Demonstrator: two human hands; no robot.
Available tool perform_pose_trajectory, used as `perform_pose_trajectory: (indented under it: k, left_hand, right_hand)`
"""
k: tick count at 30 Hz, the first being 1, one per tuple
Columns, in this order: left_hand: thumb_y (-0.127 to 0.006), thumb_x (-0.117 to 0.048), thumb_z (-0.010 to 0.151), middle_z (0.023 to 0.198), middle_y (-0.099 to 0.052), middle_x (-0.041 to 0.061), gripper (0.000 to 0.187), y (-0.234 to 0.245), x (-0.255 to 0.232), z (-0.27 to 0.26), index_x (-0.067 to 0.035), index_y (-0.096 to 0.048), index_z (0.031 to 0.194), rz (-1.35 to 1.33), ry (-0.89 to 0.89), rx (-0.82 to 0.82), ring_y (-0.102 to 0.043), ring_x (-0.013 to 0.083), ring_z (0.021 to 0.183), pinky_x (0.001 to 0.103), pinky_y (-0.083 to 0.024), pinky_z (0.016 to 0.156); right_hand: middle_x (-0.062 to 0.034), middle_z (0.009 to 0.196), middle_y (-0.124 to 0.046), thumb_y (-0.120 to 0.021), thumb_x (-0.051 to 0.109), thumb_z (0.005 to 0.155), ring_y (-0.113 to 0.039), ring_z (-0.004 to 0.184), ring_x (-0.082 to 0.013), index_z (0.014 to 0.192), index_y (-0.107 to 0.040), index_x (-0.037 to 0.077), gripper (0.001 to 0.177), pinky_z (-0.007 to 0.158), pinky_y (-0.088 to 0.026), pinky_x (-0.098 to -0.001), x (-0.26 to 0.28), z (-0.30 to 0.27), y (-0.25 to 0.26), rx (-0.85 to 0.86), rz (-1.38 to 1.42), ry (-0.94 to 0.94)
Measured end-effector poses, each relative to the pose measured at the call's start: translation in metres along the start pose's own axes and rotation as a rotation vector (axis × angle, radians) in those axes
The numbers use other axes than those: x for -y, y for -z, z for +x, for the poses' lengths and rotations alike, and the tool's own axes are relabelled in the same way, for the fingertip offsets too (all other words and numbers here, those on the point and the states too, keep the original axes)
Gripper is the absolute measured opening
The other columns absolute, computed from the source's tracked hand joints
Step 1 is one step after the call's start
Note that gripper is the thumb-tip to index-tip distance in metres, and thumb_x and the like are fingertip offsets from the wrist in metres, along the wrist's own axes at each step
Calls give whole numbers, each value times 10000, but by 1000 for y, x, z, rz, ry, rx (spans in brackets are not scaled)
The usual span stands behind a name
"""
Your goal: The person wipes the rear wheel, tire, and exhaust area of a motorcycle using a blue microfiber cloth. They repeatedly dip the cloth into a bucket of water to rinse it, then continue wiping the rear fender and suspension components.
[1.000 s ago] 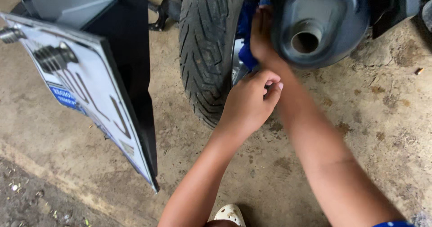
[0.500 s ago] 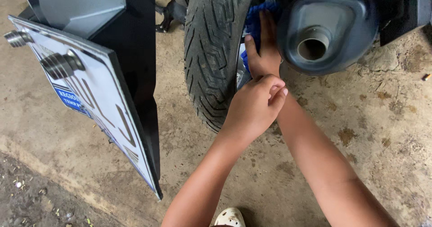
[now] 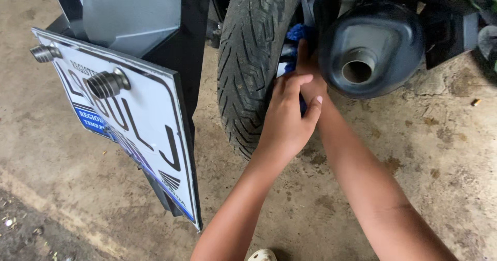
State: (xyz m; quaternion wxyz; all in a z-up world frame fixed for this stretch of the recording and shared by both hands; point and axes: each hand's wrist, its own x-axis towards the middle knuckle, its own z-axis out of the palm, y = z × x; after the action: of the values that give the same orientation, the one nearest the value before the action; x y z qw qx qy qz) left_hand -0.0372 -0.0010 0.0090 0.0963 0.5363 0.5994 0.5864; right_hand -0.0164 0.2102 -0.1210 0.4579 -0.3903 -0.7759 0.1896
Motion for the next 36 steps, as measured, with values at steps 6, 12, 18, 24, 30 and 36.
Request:
perform_pose_trajectory:
  k: [6,12,18,24,30,36]
  left_hand:
    - [-690,-162,954,1257,-640,195,339,-6,-7,0,-47,-590,1256,-3,20,14,-635,397,1166,462,-525,975]
    - [-683,-153,966,1140,-691,158,293,0,-9,1,-52,-636,1237,-40,86,47,-703,306,1055,408,-575,873]
    - [-673,-130,964,1110,-730,135,250,9,-14,-1,-44,-655,1198,-102,125,61,-730,246,981,364,-587,824]
    - [-674,-72,978,1064,-757,98,187,12,-14,-3,-39,-671,1162,-140,78,-17,-752,173,915,292,-616,800]
    - [-641,0,1012,1067,-742,60,189,9,-16,-10,-31,-656,1197,-265,65,-151,-715,108,952,254,-591,823]
    - [-557,35,1068,1147,-682,72,191,16,-19,-23,-10,-599,1248,-336,38,-215,-700,124,1062,272,-623,886]
  right_hand:
    - [-243,1524,-498,-434,423,1158,-455,1426,-425,1485,-476,10,528,1204,-335,-475,28,-18,9,-44,134,-142]
    - [-278,1510,-490,-447,470,1148,-452,1403,-454,1497,-451,-27,608,1173,-333,-499,24,32,-9,-183,25,-327]
    - [-222,1381,-570,-510,347,1112,-540,1301,-415,1401,-543,50,416,1116,-416,-471,45,15,1,-158,27,26]
    - [-214,1250,-634,-540,137,1021,-621,1133,-375,1415,-581,68,402,1005,-483,-419,17,-28,29,8,80,77]
    - [-250,1304,-636,-698,97,1002,-591,1184,-293,1374,-563,-43,420,1058,-457,-397,-1,-54,37,-49,449,1]
    - [-212,1344,-657,-719,61,1035,-598,1258,-281,1419,-571,-34,423,1112,-444,-394,48,-48,35,-157,387,-3]
